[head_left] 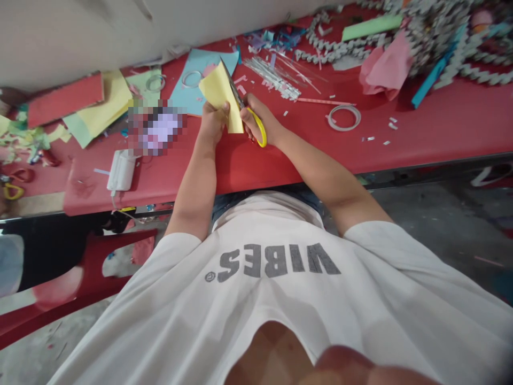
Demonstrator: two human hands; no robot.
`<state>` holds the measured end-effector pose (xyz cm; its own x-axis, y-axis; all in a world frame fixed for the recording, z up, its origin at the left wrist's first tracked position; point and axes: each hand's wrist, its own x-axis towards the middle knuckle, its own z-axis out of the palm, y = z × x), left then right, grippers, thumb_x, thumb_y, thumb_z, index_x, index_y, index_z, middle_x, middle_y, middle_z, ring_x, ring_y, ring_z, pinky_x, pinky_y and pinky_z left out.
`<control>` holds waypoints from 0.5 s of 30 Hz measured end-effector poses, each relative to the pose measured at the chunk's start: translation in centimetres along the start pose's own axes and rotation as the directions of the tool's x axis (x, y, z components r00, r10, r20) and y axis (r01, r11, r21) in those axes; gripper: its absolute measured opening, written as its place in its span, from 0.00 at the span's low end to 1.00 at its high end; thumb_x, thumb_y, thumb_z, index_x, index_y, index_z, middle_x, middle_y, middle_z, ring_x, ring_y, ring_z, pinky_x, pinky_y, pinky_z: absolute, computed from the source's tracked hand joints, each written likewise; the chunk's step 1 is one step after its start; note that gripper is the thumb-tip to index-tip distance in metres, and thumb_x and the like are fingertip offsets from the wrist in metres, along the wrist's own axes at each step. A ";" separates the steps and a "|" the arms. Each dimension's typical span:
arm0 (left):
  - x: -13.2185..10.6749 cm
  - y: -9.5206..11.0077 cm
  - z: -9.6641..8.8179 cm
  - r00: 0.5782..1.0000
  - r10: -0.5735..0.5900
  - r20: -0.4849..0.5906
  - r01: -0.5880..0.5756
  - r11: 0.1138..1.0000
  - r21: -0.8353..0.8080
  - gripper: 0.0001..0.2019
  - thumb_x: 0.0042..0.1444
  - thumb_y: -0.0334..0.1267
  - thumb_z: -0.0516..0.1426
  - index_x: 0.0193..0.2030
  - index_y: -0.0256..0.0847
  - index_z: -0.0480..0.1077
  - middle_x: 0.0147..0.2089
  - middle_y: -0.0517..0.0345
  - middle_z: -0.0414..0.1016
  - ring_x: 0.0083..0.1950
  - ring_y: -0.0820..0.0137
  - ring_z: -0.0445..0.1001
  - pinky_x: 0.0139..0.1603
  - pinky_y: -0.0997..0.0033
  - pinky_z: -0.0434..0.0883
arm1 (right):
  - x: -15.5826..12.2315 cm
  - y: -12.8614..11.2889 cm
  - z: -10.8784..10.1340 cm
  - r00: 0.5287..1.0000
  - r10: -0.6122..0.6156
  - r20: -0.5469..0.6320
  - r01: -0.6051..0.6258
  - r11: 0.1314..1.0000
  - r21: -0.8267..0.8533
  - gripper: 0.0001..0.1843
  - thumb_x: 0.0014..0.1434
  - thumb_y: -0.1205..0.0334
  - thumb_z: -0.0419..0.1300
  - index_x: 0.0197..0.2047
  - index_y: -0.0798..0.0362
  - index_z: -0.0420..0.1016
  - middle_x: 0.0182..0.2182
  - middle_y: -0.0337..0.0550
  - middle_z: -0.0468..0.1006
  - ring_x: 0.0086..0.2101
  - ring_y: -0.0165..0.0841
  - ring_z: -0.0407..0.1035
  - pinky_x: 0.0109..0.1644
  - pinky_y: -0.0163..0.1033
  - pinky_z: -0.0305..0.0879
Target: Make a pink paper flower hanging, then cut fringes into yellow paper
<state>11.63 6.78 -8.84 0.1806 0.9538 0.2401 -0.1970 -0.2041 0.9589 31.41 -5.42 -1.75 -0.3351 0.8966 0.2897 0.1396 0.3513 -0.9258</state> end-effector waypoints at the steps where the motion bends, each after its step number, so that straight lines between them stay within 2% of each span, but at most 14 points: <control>1: 0.1 -0.1 0.0 1.000 0.001 0.006 -0.001 1.000 -0.012 0.36 0.39 0.77 0.76 0.44 0.56 0.76 0.54 0.63 0.91 0.86 0.54 0.62 0.86 0.45 0.67 | -0.1 -0.1 0.1 1.000 -0.005 -0.006 0.005 1.000 0.010 0.36 0.69 0.16 0.50 0.52 0.42 0.60 0.25 0.27 0.67 0.24 0.32 0.66 0.29 0.38 0.63; 4: 0.3 -0.3 -0.2 0.999 0.002 0.043 0.001 0.998 -0.065 0.38 0.39 0.74 0.78 0.48 0.55 0.74 0.53 0.64 0.90 0.87 0.59 0.60 0.85 0.52 0.67 | -0.1 -0.1 0.3 1.000 -0.010 -0.025 0.011 0.999 0.037 0.33 0.70 0.18 0.53 0.51 0.41 0.60 0.25 0.27 0.66 0.23 0.32 0.65 0.27 0.39 0.63; 6: 0.3 -0.2 -0.2 0.999 -0.003 0.041 0.007 0.996 -0.092 0.37 0.40 0.69 0.80 0.50 0.55 0.75 0.52 0.64 0.90 0.82 0.59 0.68 0.84 0.52 0.69 | 0.0 0.1 0.3 0.999 0.002 -0.044 -0.001 1.000 0.031 0.35 0.68 0.17 0.54 0.52 0.40 0.62 0.24 0.27 0.67 0.22 0.33 0.65 0.27 0.40 0.63; 9: 0.2 -0.1 -0.2 1.000 0.012 0.006 -0.011 0.993 -0.119 0.35 0.40 0.64 0.82 0.49 0.52 0.77 0.50 0.64 0.90 0.70 0.58 0.80 0.80 0.46 0.73 | 0.3 0.3 0.2 0.997 0.020 -0.071 -0.021 1.000 -0.023 0.39 0.65 0.13 0.53 0.53 0.41 0.64 0.24 0.29 0.70 0.23 0.35 0.68 0.27 0.42 0.66; 12: 0.1 -0.1 0.1 0.999 0.009 -0.049 -0.013 0.996 -0.086 0.34 0.41 0.66 0.80 0.48 0.51 0.79 0.52 0.61 0.90 0.70 0.54 0.81 0.75 0.44 0.77 | 0.6 0.3 -0.2 0.993 -0.004 -0.120 0.000 0.999 -0.036 0.41 0.62 0.10 0.52 0.50 0.41 0.65 0.24 0.30 0.70 0.24 0.36 0.70 0.28 0.44 0.67; 15: 0.1 -0.3 0.3 0.995 0.001 -0.101 -0.006 0.999 -0.048 0.34 0.44 0.67 0.78 0.51 0.49 0.81 0.55 0.59 0.88 0.71 0.50 0.82 0.70 0.46 0.81 | 1.1 0.2 -0.8 0.981 -0.052 -0.186 0.058 0.998 0.029 0.40 0.61 0.11 0.55 0.46 0.41 0.62 0.24 0.29 0.66 0.22 0.34 0.66 0.26 0.45 0.62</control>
<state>11.97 6.88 -9.02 0.0820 0.9711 0.2243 -0.2445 -0.1985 0.9491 31.82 -4.13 -1.40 -0.1622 0.9116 0.3777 0.0927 0.3951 -0.9139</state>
